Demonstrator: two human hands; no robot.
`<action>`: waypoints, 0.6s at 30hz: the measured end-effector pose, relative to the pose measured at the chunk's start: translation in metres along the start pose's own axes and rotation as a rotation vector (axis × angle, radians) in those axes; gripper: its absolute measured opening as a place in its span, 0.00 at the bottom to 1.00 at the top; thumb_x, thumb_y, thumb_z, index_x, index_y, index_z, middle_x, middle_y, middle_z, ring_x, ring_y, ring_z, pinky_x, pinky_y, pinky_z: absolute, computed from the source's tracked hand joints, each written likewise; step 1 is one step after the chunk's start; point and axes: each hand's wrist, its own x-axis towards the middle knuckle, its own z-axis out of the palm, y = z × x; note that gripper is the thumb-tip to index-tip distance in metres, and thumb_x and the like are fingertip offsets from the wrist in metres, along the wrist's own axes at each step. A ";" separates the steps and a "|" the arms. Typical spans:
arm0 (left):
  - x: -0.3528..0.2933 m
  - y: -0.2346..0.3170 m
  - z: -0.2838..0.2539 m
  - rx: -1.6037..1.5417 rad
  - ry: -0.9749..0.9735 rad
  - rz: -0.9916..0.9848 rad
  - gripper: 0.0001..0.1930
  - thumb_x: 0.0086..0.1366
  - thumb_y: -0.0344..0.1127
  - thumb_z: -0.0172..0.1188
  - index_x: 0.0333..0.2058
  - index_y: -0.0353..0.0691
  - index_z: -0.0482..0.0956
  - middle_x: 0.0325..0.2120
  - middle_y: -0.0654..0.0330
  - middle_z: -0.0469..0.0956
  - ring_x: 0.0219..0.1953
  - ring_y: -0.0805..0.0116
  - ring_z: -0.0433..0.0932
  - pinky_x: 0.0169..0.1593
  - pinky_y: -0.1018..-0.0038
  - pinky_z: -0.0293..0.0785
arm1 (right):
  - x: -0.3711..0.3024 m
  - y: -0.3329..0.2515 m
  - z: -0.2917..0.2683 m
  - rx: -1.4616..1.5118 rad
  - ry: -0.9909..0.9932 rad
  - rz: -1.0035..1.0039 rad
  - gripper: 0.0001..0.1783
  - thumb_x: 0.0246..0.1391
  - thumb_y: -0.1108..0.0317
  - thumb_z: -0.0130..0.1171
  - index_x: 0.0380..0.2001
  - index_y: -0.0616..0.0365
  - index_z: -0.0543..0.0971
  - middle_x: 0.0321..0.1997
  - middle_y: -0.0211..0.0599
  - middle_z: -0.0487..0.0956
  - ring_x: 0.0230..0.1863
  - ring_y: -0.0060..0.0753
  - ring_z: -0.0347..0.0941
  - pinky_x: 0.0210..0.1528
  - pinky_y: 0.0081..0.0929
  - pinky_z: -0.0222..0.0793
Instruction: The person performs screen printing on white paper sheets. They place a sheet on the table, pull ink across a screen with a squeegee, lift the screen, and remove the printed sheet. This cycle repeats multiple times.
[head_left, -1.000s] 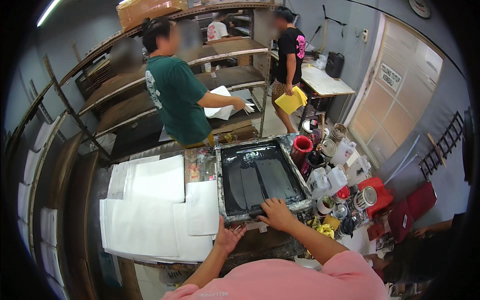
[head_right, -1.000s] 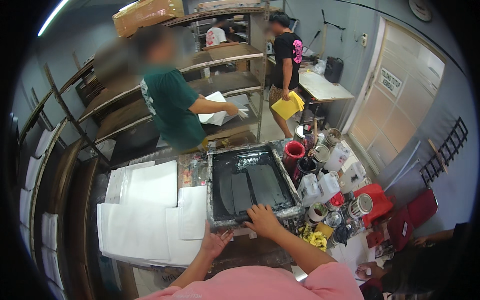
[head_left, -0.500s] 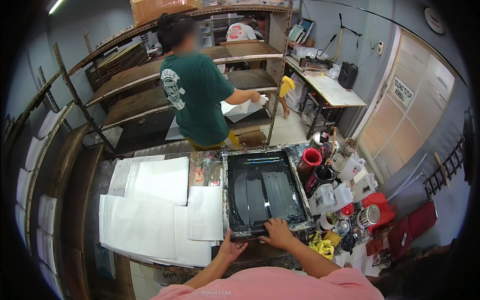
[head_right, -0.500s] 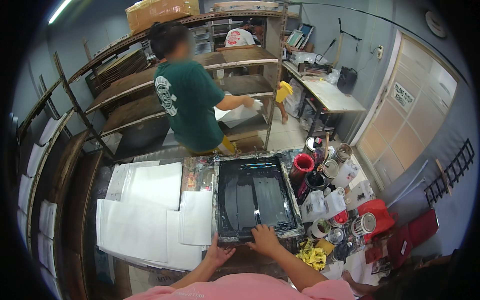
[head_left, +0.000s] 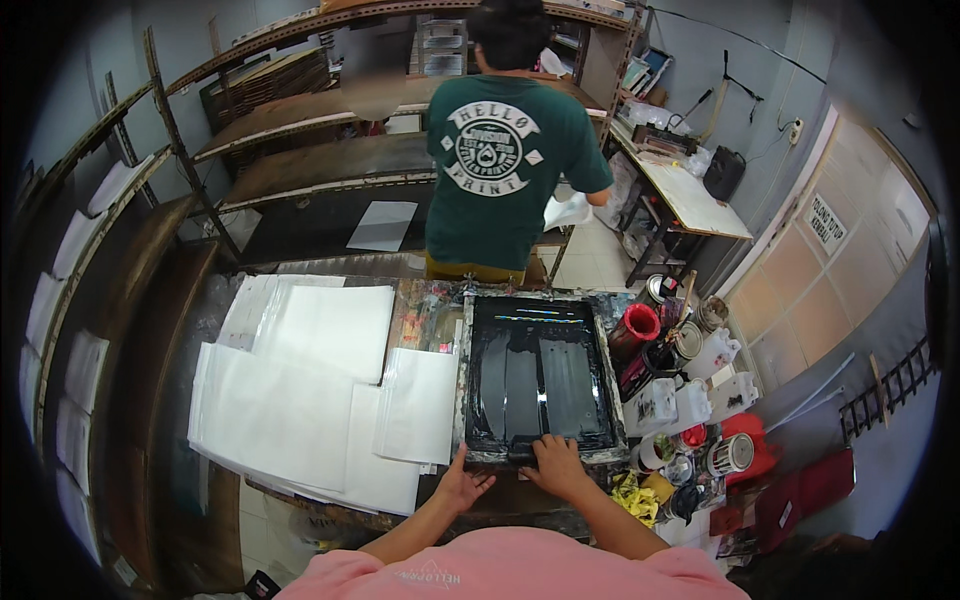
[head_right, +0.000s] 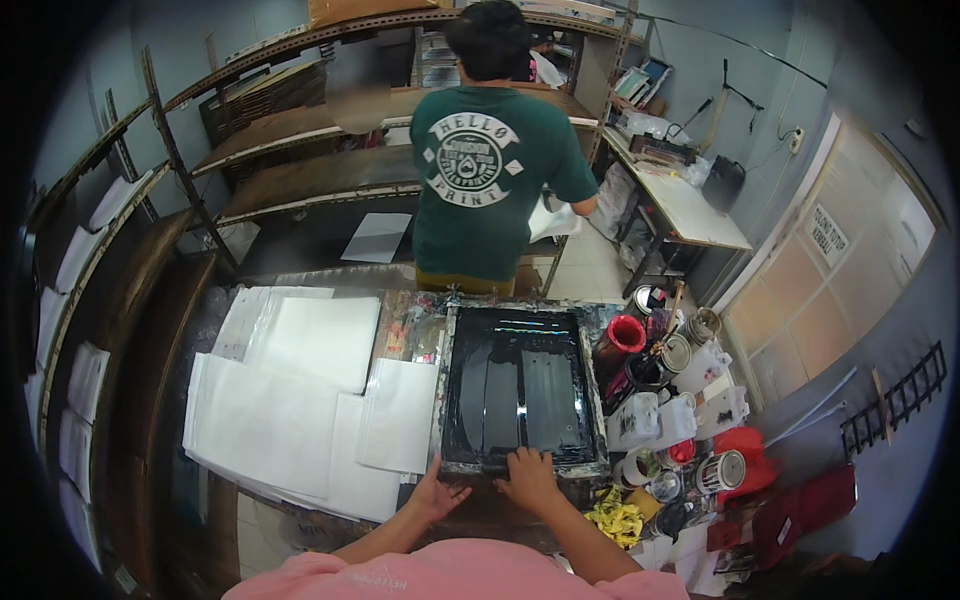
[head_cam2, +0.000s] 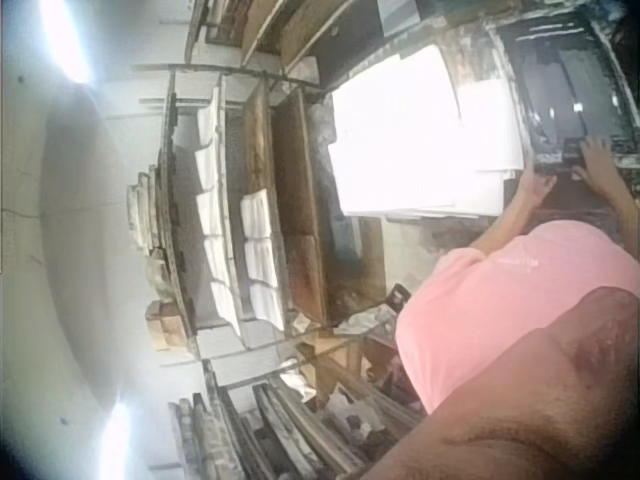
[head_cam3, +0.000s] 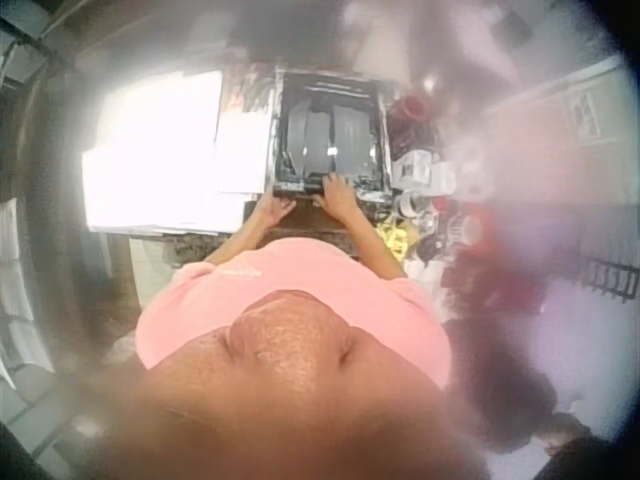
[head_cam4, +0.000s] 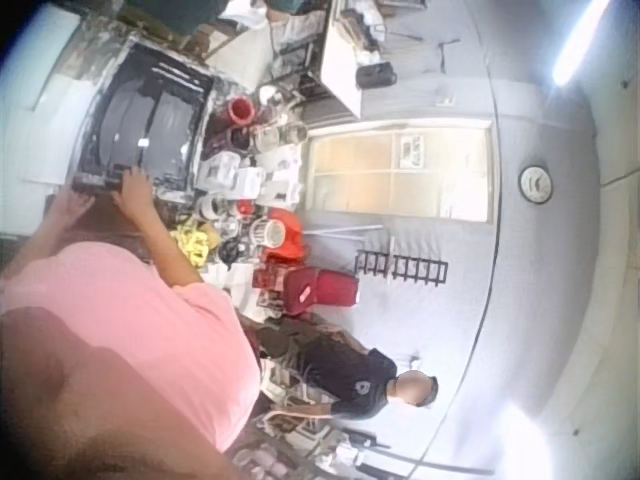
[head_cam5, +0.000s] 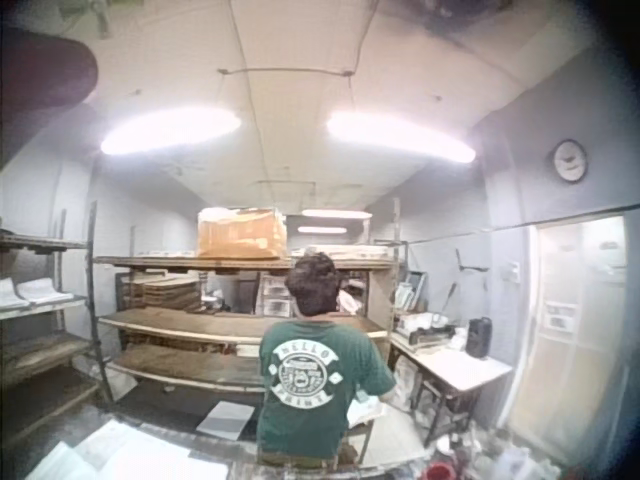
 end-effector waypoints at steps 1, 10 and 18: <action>0.001 -0.001 -0.002 -0.010 -0.003 -0.004 0.38 0.65 0.69 0.63 0.62 0.50 0.69 0.56 0.56 0.74 0.59 0.56 0.73 0.60 0.57 0.74 | -0.001 0.000 0.000 -0.003 0.000 0.004 0.32 0.53 0.42 0.68 0.50 0.57 0.80 0.51 0.41 0.77 0.57 0.46 0.71 0.57 0.50 0.62; 0.005 0.004 -0.006 -0.014 -0.046 -0.037 0.39 0.64 0.69 0.63 0.63 0.49 0.68 0.57 0.55 0.74 0.59 0.54 0.73 0.60 0.56 0.73 | -0.003 -0.003 0.005 -0.056 -0.028 0.025 0.35 0.53 0.42 0.68 0.54 0.57 0.78 0.53 0.42 0.76 0.58 0.47 0.72 0.58 0.51 0.64; 0.006 0.005 -0.006 -0.010 -0.008 -0.063 0.39 0.65 0.68 0.63 0.63 0.47 0.66 0.58 0.53 0.72 0.60 0.51 0.73 0.61 0.53 0.75 | -0.005 0.002 0.013 -0.008 0.042 0.027 0.33 0.54 0.41 0.67 0.53 0.56 0.80 0.52 0.43 0.77 0.56 0.49 0.72 0.56 0.50 0.65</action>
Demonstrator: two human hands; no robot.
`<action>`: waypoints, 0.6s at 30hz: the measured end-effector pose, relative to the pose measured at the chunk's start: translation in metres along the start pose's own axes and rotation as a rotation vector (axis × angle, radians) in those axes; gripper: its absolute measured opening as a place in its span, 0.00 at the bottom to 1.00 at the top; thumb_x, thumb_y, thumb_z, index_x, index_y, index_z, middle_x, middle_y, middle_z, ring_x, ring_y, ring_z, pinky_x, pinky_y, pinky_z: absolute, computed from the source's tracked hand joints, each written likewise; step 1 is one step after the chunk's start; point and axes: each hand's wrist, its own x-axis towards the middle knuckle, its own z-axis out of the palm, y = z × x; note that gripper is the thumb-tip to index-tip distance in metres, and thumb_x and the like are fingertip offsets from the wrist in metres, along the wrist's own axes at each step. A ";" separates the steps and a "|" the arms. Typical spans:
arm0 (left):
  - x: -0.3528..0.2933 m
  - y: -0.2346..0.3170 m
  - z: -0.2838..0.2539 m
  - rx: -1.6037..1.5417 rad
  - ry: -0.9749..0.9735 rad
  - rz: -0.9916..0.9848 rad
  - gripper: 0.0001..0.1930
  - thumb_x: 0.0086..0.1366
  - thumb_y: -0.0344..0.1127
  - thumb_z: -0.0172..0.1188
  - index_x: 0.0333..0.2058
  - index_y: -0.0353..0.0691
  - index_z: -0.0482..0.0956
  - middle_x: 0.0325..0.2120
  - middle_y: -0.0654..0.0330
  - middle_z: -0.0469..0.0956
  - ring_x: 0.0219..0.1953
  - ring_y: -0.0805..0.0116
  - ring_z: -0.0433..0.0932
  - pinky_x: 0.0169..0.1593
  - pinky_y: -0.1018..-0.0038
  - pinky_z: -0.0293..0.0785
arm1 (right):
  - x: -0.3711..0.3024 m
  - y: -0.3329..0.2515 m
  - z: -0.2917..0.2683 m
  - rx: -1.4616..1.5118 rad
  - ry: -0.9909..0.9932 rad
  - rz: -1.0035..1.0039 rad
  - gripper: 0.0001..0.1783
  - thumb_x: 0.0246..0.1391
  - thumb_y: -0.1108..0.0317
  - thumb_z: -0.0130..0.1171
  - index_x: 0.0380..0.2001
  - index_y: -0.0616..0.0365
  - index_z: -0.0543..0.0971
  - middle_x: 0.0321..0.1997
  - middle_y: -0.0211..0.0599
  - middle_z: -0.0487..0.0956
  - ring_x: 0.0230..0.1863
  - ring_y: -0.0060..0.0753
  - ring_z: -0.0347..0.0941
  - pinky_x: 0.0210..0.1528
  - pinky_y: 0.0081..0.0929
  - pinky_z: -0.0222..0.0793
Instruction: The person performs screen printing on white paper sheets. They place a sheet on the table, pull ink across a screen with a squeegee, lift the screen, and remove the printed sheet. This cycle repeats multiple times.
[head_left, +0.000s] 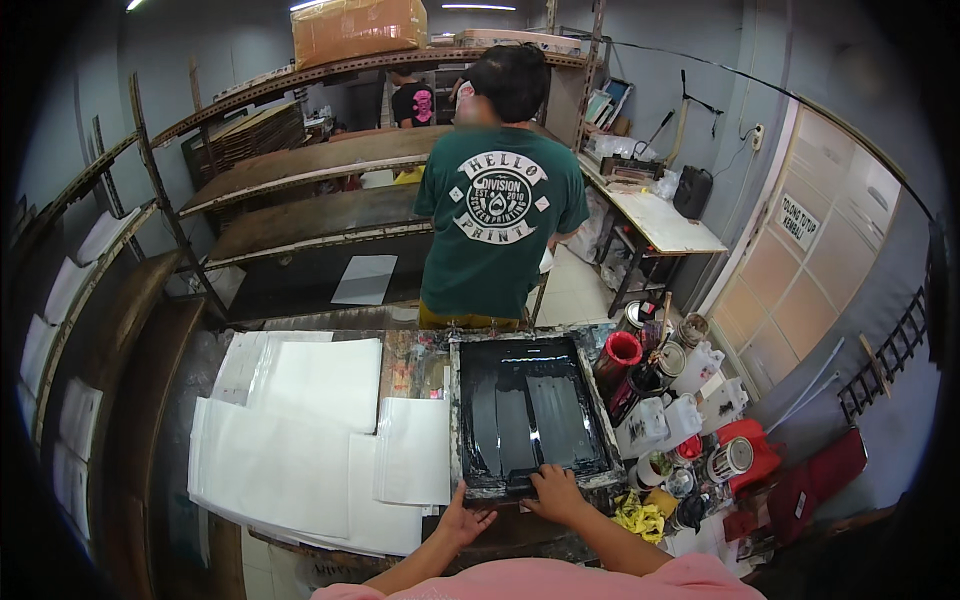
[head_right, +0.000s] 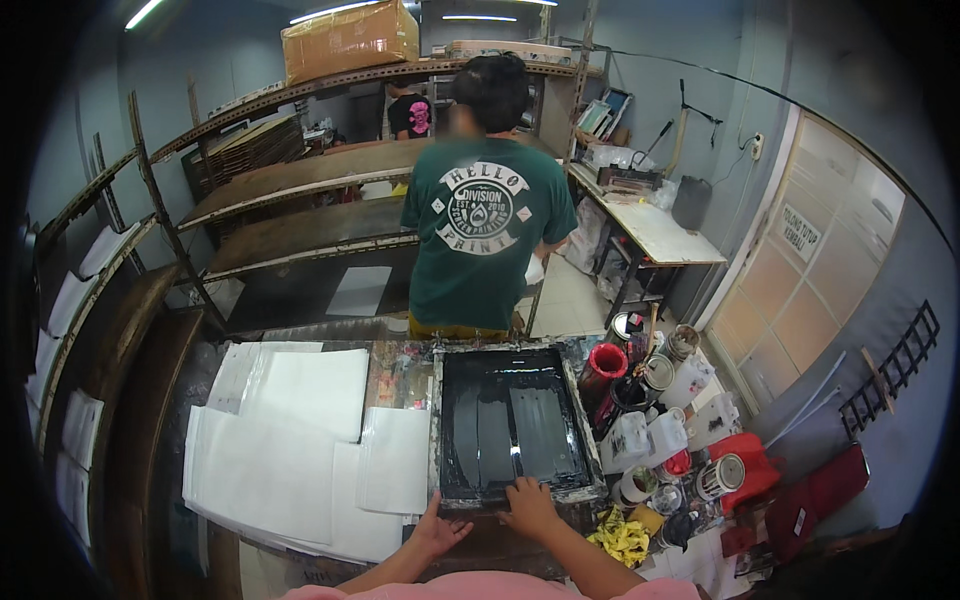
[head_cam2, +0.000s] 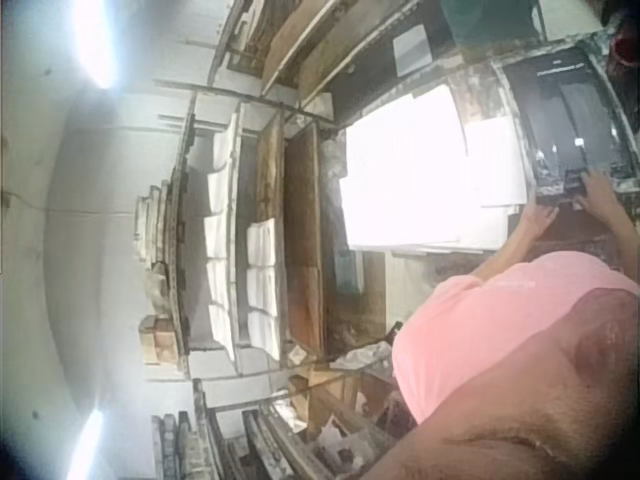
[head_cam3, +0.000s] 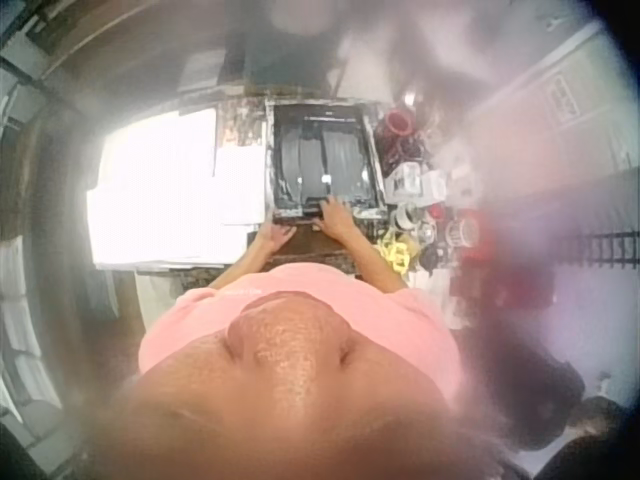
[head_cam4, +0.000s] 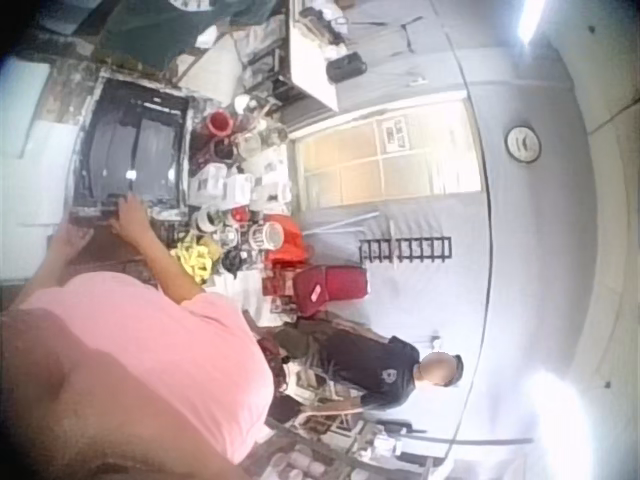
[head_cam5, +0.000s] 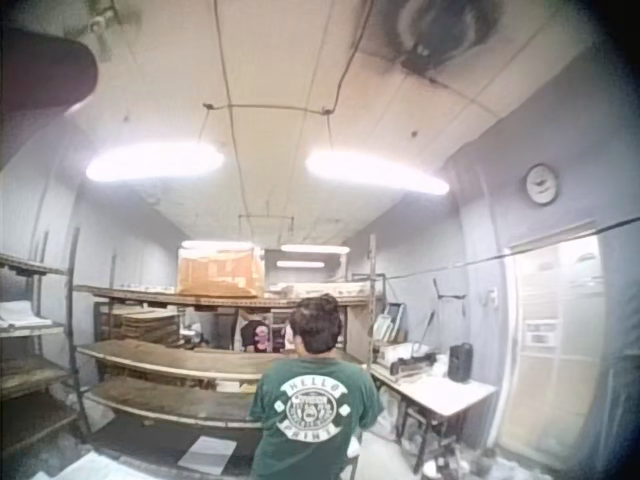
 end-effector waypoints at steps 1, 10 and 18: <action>0.001 0.001 -0.003 -0.005 -0.005 -0.001 0.39 0.65 0.67 0.63 0.64 0.47 0.66 0.58 0.53 0.72 0.60 0.51 0.72 0.61 0.53 0.74 | 0.001 0.000 0.001 -0.007 0.004 -0.008 0.33 0.54 0.41 0.67 0.53 0.56 0.80 0.52 0.43 0.77 0.56 0.49 0.72 0.56 0.50 0.65; -0.003 0.005 0.009 -0.024 0.070 -0.033 0.37 0.67 0.66 0.61 0.64 0.48 0.66 0.61 0.53 0.69 0.63 0.51 0.69 0.63 0.51 0.73 | 0.016 0.010 -0.007 -0.001 -0.136 -0.015 0.32 0.56 0.41 0.66 0.52 0.54 0.80 0.52 0.43 0.77 0.58 0.50 0.73 0.57 0.52 0.64; 0.002 -0.001 -0.006 -0.017 -0.099 0.011 0.37 0.68 0.67 0.60 0.66 0.50 0.67 0.60 0.55 0.73 0.64 0.53 0.70 0.64 0.55 0.71 | 0.019 0.010 -0.005 0.024 -0.104 -0.043 0.28 0.52 0.49 0.70 0.51 0.54 0.79 0.50 0.42 0.77 0.56 0.50 0.73 0.57 0.51 0.65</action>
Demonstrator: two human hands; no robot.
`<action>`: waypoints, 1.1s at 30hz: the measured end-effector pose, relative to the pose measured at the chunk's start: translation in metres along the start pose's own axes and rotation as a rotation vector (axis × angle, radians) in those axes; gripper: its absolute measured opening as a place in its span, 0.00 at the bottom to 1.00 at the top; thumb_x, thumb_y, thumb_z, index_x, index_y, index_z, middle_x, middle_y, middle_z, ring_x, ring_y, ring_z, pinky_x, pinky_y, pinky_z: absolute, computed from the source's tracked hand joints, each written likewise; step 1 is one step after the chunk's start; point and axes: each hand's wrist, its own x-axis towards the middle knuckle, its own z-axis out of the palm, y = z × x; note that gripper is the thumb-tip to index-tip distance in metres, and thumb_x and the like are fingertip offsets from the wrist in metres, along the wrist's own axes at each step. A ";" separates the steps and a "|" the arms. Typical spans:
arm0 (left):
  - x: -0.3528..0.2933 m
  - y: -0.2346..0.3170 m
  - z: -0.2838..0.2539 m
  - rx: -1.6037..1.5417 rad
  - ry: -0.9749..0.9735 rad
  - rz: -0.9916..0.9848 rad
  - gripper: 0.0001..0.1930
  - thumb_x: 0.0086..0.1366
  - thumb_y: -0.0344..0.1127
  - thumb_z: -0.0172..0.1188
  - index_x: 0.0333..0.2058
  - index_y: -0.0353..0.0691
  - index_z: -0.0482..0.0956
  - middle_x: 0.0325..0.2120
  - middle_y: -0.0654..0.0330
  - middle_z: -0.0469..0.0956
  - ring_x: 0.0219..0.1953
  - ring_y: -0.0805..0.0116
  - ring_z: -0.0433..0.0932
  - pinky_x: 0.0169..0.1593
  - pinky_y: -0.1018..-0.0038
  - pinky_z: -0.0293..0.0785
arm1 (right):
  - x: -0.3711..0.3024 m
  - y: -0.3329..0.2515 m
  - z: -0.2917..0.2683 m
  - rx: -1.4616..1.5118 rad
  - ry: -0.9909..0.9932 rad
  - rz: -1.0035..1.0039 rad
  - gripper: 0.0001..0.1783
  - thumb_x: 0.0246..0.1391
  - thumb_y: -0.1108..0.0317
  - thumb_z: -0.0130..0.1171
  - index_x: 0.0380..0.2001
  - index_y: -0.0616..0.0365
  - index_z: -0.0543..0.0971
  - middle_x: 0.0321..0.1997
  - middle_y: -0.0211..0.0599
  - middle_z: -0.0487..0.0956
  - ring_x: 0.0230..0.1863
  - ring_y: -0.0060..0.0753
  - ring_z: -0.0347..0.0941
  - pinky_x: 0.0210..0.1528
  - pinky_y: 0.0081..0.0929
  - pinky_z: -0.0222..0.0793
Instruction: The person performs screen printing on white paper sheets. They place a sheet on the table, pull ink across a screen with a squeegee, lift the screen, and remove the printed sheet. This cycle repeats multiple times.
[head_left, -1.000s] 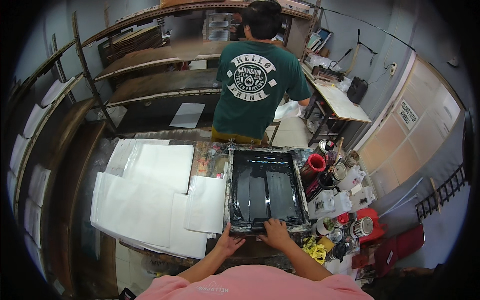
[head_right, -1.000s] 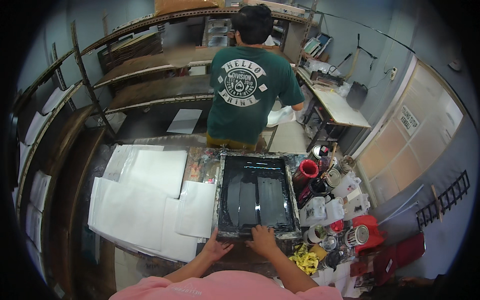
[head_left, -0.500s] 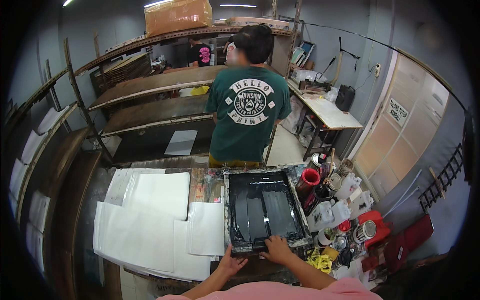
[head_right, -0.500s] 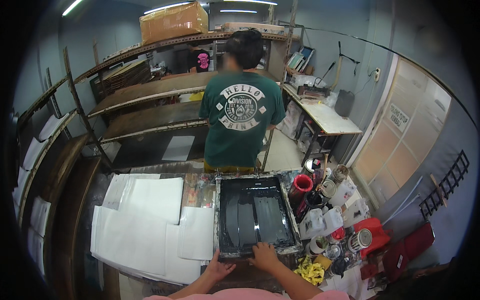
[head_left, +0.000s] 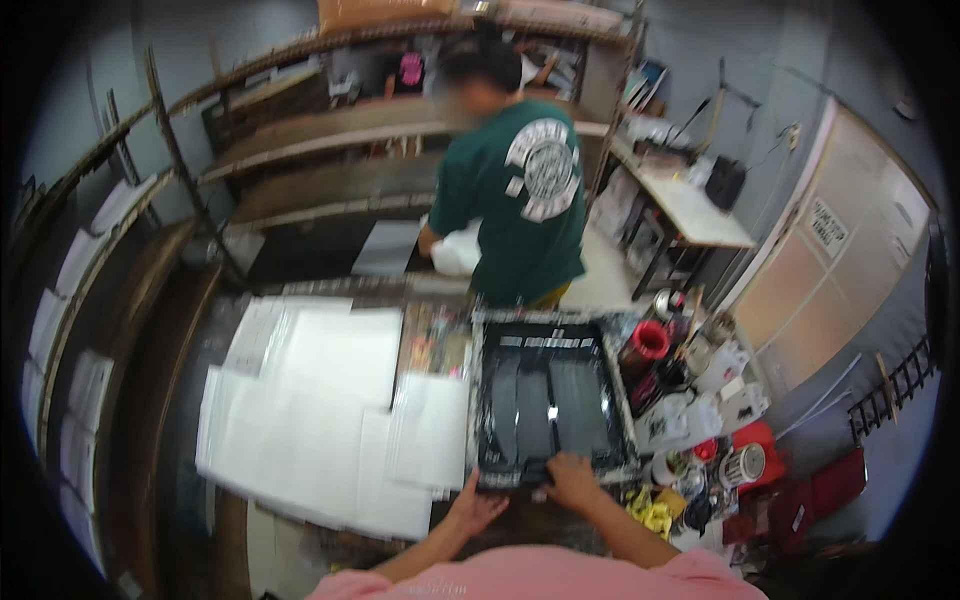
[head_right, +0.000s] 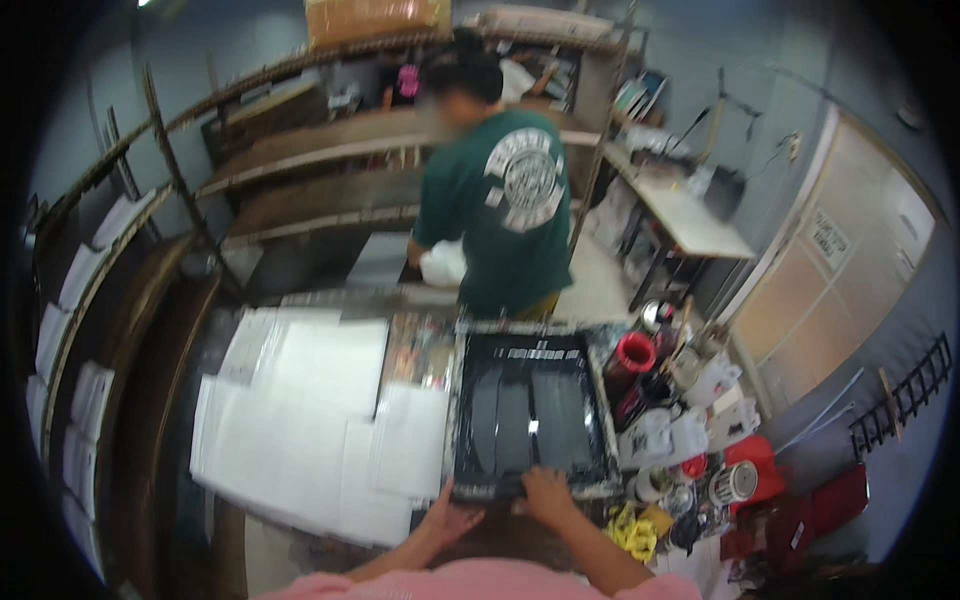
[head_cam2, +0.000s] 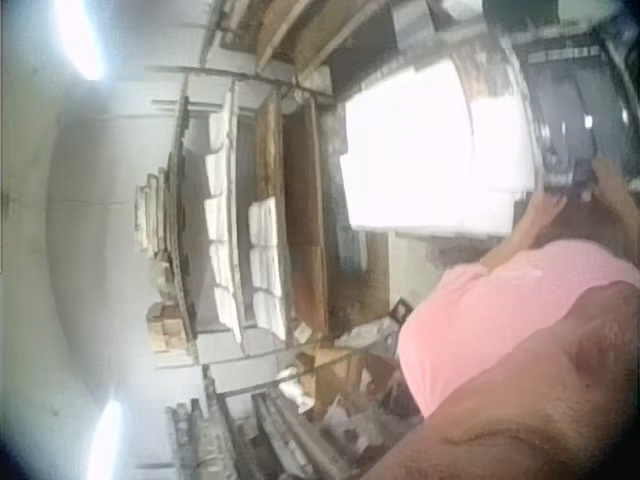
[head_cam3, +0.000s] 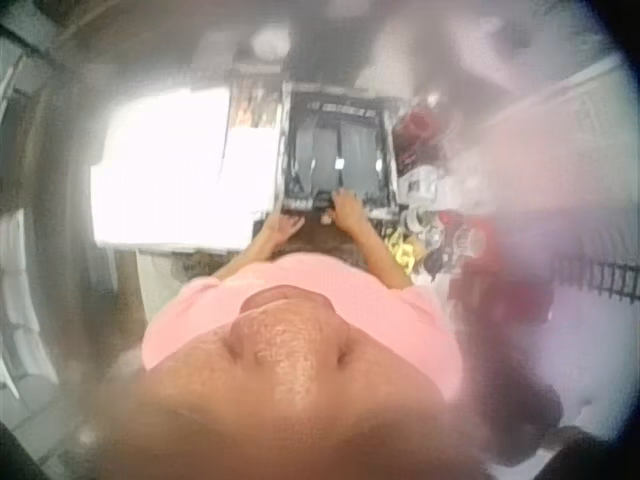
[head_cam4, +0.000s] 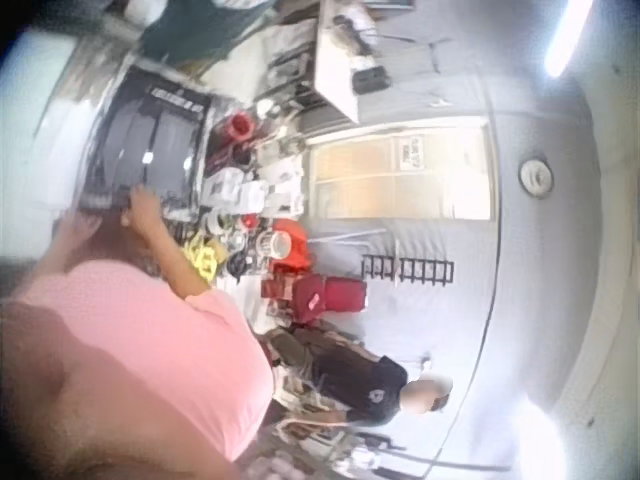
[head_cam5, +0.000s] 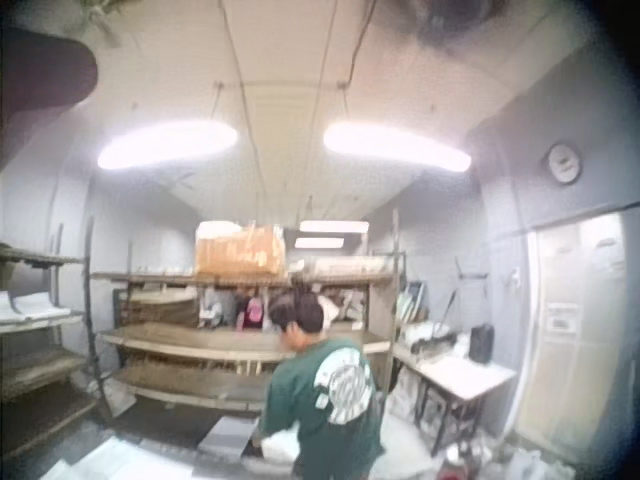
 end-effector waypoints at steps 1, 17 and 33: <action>-0.006 -0.004 0.002 -0.011 0.044 -0.014 0.37 0.68 0.67 0.60 0.66 0.50 0.68 0.59 0.55 0.74 0.63 0.54 0.71 0.64 0.56 0.71 | -0.005 -0.003 -0.001 0.027 0.037 0.010 0.28 0.51 0.52 0.72 0.51 0.55 0.78 0.50 0.42 0.76 0.56 0.50 0.73 0.57 0.50 0.65; 0.001 -0.004 0.004 -0.016 0.051 0.032 0.37 0.65 0.68 0.63 0.62 0.50 0.69 0.57 0.55 0.71 0.61 0.56 0.71 0.63 0.57 0.71 | -0.008 -0.004 -0.002 0.012 0.069 -0.014 0.27 0.48 0.57 0.74 0.49 0.56 0.78 0.49 0.40 0.75 0.56 0.49 0.71 0.57 0.47 0.65; -0.001 -0.004 0.009 0.009 0.106 0.025 0.39 0.66 0.69 0.62 0.65 0.50 0.66 0.59 0.55 0.70 0.60 0.55 0.71 0.62 0.58 0.73 | -0.013 -0.004 0.002 0.006 0.073 -0.019 0.28 0.50 0.56 0.72 0.53 0.54 0.78 0.50 0.38 0.74 0.57 0.45 0.70 0.59 0.45 0.63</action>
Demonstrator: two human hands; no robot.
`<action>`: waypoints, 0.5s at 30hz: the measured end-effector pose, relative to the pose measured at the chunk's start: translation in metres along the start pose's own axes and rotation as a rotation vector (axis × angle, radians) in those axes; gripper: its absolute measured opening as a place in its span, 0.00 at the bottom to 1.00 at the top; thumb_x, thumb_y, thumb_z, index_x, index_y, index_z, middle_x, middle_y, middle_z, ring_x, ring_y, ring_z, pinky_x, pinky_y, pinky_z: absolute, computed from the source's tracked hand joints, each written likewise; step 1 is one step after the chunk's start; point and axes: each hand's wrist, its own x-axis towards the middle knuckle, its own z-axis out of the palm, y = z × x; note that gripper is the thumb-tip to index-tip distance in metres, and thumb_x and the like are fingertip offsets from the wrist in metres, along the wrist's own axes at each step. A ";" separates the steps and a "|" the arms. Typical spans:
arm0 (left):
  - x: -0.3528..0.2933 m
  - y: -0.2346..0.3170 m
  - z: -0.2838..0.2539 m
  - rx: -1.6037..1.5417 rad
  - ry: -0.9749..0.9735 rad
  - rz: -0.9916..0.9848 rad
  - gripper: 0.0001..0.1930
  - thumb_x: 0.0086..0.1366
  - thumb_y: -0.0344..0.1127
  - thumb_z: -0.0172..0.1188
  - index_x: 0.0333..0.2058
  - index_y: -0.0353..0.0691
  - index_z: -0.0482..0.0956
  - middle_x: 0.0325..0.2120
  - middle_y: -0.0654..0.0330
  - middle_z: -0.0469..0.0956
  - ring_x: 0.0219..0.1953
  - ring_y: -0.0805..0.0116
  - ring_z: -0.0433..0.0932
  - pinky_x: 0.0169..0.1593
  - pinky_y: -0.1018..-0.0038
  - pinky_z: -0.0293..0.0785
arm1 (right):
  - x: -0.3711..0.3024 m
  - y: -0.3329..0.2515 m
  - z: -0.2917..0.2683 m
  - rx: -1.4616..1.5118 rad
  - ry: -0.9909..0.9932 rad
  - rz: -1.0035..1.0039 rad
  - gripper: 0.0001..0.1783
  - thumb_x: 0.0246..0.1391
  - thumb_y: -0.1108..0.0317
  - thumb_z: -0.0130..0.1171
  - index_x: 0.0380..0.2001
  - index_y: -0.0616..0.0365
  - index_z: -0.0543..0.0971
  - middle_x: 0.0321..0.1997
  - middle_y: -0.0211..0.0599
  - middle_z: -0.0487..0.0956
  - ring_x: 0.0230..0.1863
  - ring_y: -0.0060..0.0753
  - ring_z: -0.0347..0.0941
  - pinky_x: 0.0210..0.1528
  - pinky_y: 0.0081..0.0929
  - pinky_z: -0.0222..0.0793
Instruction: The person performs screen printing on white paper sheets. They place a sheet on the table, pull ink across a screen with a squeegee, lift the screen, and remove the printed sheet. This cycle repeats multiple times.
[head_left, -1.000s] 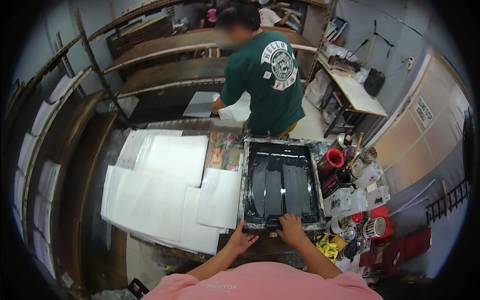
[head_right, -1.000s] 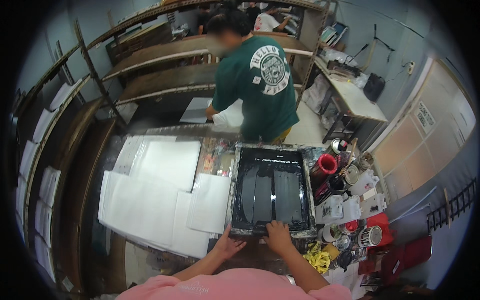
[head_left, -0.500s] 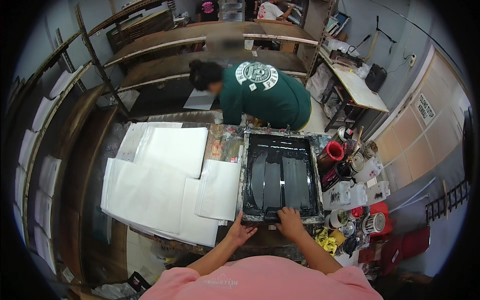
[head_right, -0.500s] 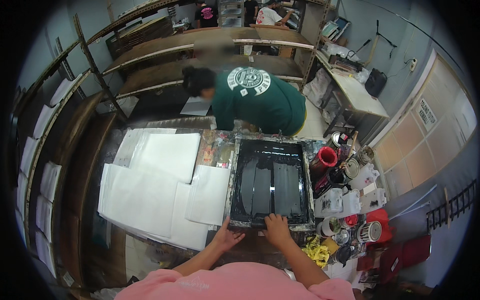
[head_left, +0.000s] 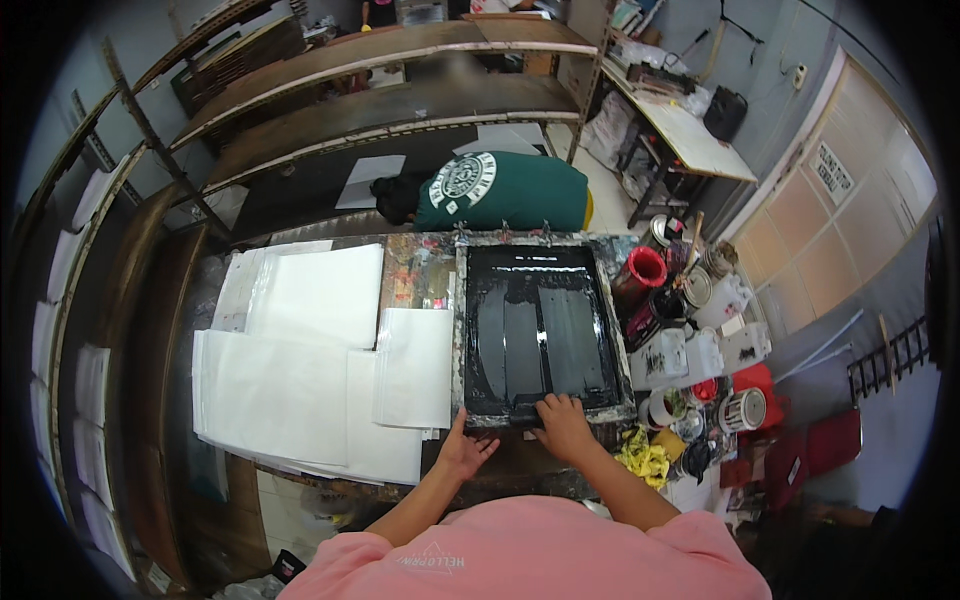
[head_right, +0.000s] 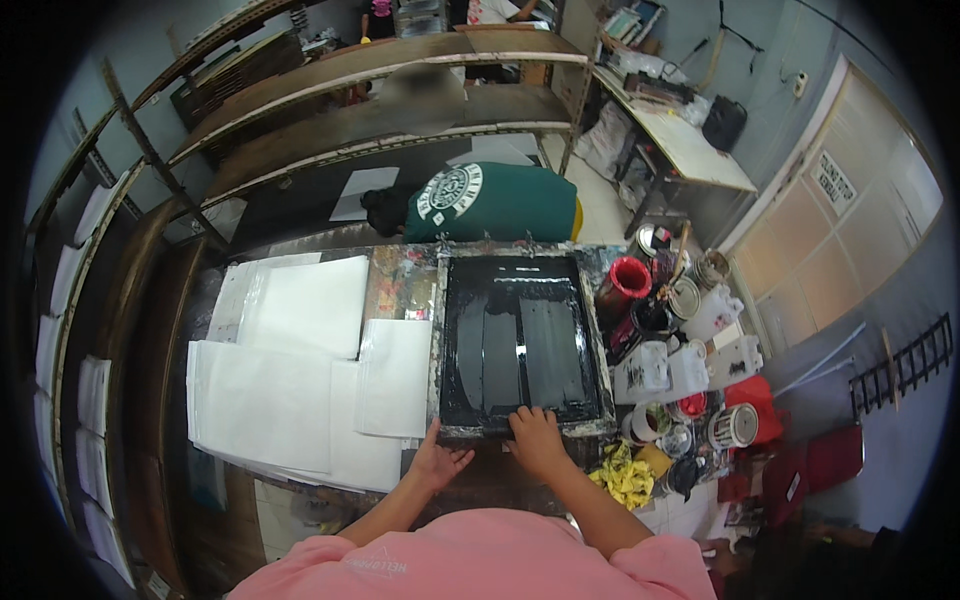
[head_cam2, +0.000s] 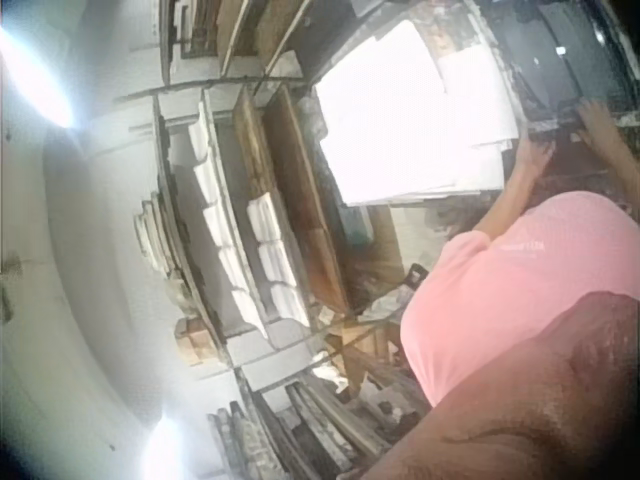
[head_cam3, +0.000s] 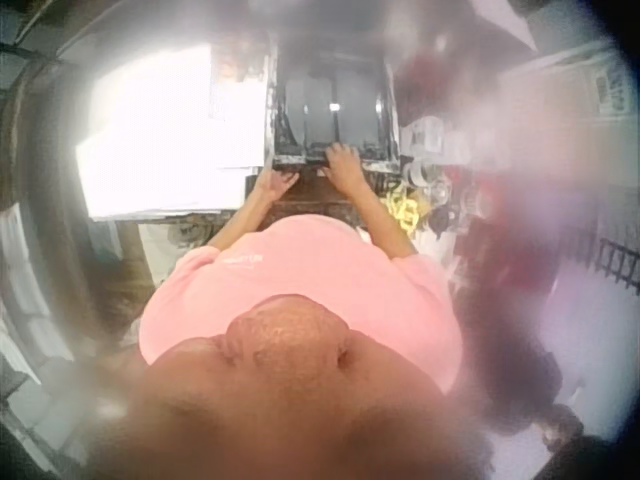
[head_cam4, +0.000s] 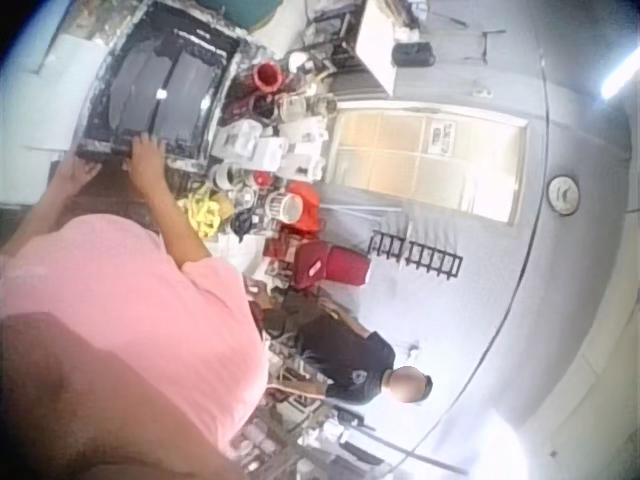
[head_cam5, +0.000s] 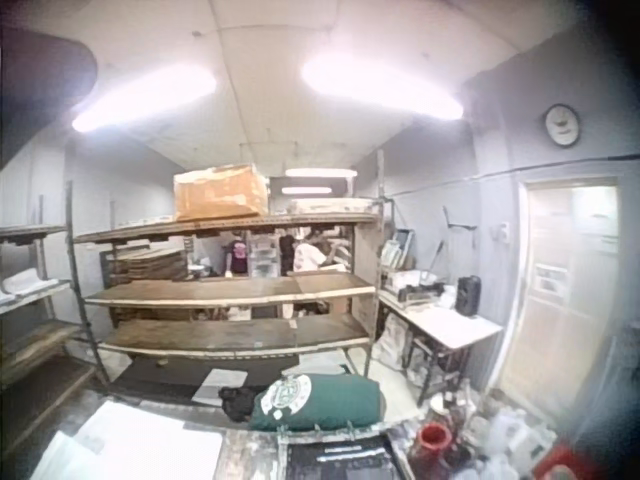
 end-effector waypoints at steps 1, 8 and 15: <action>0.000 -0.001 -0.001 -0.001 -0.003 0.000 0.39 0.66 0.68 0.62 0.65 0.50 0.66 0.59 0.54 0.70 0.60 0.55 0.71 0.62 0.58 0.73 | 0.000 0.000 0.001 -0.004 -0.004 -0.001 0.28 0.51 0.56 0.72 0.53 0.54 0.78 0.50 0.38 0.74 0.57 0.45 0.70 0.59 0.45 0.63; -0.001 0.001 0.001 0.009 -0.020 -0.001 0.41 0.65 0.68 0.63 0.66 0.49 0.64 0.60 0.53 0.69 0.61 0.55 0.71 0.62 0.57 0.73 | -0.001 0.002 0.004 0.007 0.048 -0.002 0.24 0.50 0.61 0.71 0.50 0.54 0.78 0.49 0.37 0.75 0.56 0.44 0.71 0.58 0.46 0.64; -0.003 0.001 0.004 0.003 0.006 -0.009 0.38 0.66 0.68 0.61 0.63 0.47 0.68 0.58 0.54 0.71 0.60 0.55 0.72 0.62 0.56 0.73 | 0.003 0.005 0.001 0.064 0.047 0.014 0.20 0.50 0.67 0.67 0.48 0.54 0.79 0.48 0.36 0.76 0.55 0.45 0.72 0.55 0.46 0.66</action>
